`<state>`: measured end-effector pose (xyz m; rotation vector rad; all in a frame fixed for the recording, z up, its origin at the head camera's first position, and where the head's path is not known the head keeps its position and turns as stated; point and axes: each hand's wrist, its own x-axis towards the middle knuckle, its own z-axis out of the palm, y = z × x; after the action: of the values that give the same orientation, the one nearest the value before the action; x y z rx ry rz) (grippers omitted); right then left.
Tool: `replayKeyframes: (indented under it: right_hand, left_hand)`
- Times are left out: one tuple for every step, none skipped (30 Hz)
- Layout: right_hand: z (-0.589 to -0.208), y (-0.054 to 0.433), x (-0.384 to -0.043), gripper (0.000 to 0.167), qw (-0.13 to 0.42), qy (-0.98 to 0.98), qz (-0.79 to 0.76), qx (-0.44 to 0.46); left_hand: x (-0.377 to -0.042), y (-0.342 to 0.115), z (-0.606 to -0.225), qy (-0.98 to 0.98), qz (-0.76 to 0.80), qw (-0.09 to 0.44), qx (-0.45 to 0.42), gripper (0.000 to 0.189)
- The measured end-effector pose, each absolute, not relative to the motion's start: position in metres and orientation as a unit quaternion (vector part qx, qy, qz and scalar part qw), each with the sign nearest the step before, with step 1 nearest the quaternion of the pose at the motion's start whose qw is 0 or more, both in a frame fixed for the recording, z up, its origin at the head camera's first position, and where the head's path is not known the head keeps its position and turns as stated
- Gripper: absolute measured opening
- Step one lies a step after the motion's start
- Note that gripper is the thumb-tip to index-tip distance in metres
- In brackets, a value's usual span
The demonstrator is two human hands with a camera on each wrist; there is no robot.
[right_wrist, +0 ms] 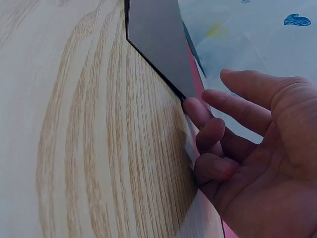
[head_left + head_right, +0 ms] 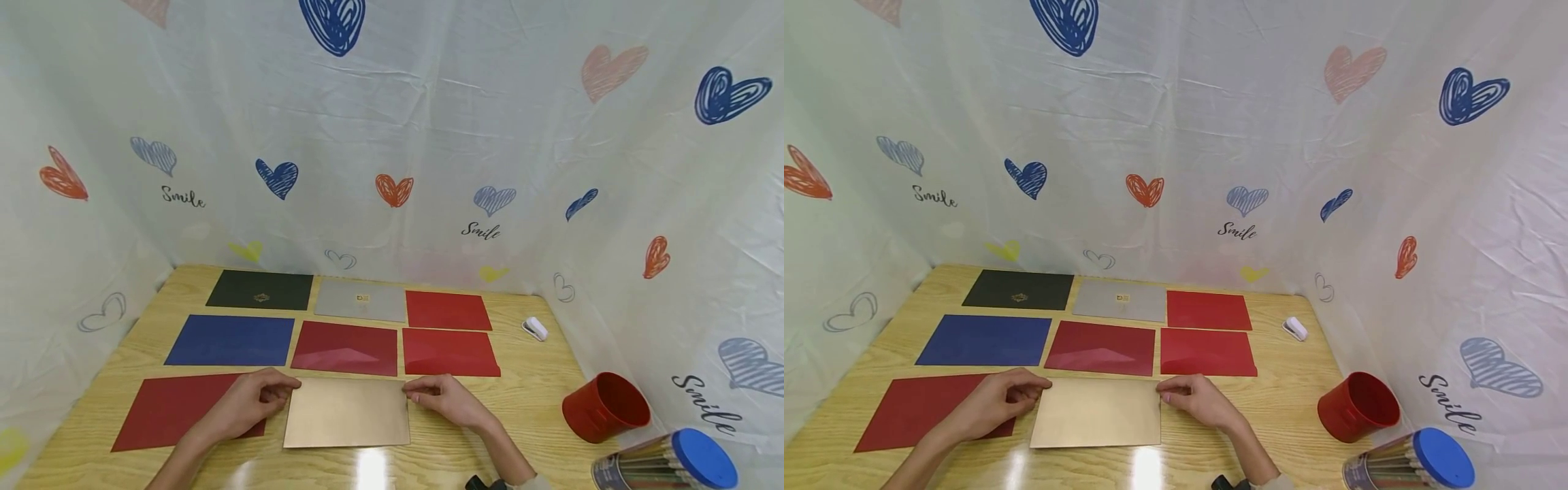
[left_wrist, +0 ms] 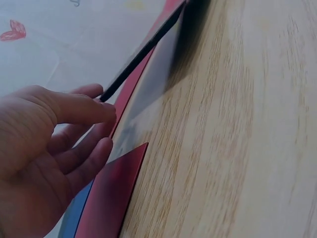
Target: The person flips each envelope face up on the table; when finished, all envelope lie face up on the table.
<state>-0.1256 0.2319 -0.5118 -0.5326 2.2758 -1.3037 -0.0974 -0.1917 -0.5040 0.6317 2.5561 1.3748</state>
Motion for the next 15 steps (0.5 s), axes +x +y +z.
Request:
replayKeyframes:
  right_hand:
    - [-0.5119, 0.2318, -0.1256, 0.029, 0.231, 0.826, -0.477, -0.193]
    - [-0.512, 0.2317, -0.1257, 0.029, 0.232, 0.823, -0.481, -0.192]
    - [-0.5119, 0.2316, -0.1258, 0.029, 0.233, 0.821, -0.486, -0.191]
    - [-0.512, 0.2315, -0.126, 0.029, 0.233, 0.819, -0.489, -0.191]
    - [-0.5123, 0.2315, -0.1262, 0.029, 0.233, 0.816, -0.494, -0.189]
    - [-0.5127, 0.2316, -0.1265, 0.03, 0.234, 0.813, -0.5, -0.187]
    - [-0.5131, 0.2317, -0.1268, 0.03, 0.234, 0.81, -0.505, -0.185]
    - [-0.5134, 0.2319, -0.1269, 0.031, 0.234, 0.808, -0.509, -0.182]
    - [-0.5134, 0.232, -0.1269, 0.032, 0.235, 0.804, -0.516, -0.179]
    - [-0.5137, 0.232, -0.1269, 0.033, 0.236, 0.801, -0.521, -0.178]
    - [-0.5138, 0.232, -0.1269, 0.033, 0.238, 0.797, -0.527, -0.174]
    - [-0.5134, 0.2318, -0.1269, 0.033, 0.239, 0.793, -0.533, -0.171]
    - [-0.5129, 0.2316, -0.1268, 0.033, 0.239, 0.79, -0.539, -0.168]
    - [-0.5123, 0.2313, -0.1267, 0.032, 0.239, 0.787, -0.543, -0.167]
    - [-0.5116, 0.231, -0.1265, 0.032, 0.241, 0.783, -0.549, -0.164]
  left_hand:
    - [-0.0973, -0.1914, -0.5043, 0.86, 0.459, 0.083, 0.208, 0.029]
    - [-0.0972, -0.191, -0.5043, 0.863, 0.456, 0.081, 0.204, 0.028]
    - [-0.097, -0.1908, -0.5043, 0.865, 0.454, 0.079, 0.199, 0.028]
    - [-0.0968, -0.1905, -0.5043, 0.867, 0.452, 0.076, 0.194, 0.028]
    - [-0.0967, -0.1902, -0.5043, 0.869, 0.451, 0.075, 0.188, 0.028]
    - [-0.0966, -0.1899, -0.5042, 0.872, 0.449, 0.072, 0.182, 0.029]
    - [-0.0967, -0.1899, -0.5042, 0.872, 0.448, 0.068, 0.183, 0.028]
    - [-0.0969, -0.1897, -0.5039, 0.873, 0.447, 0.066, 0.181, 0.028]
    - [-0.0971, -0.1896, -0.5037, 0.874, 0.447, 0.065, 0.179, 0.028]
    - [-0.0971, -0.1896, -0.5033, 0.874, 0.448, 0.064, 0.178, 0.028]
    - [-0.0971, -0.1898, -0.503, 0.874, 0.448, 0.064, 0.177, 0.028]
    - [-0.0973, -0.19, -0.5025, 0.874, 0.449, 0.063, 0.176, 0.028]
    - [-0.0975, -0.1903, -0.5022, 0.874, 0.449, 0.063, 0.176, 0.028]
    - [-0.0975, -0.1905, -0.5015, 0.874, 0.45, 0.064, 0.172, 0.028]
    - [-0.0974, -0.191, -0.501, 0.874, 0.451, 0.063, 0.172, 0.028]
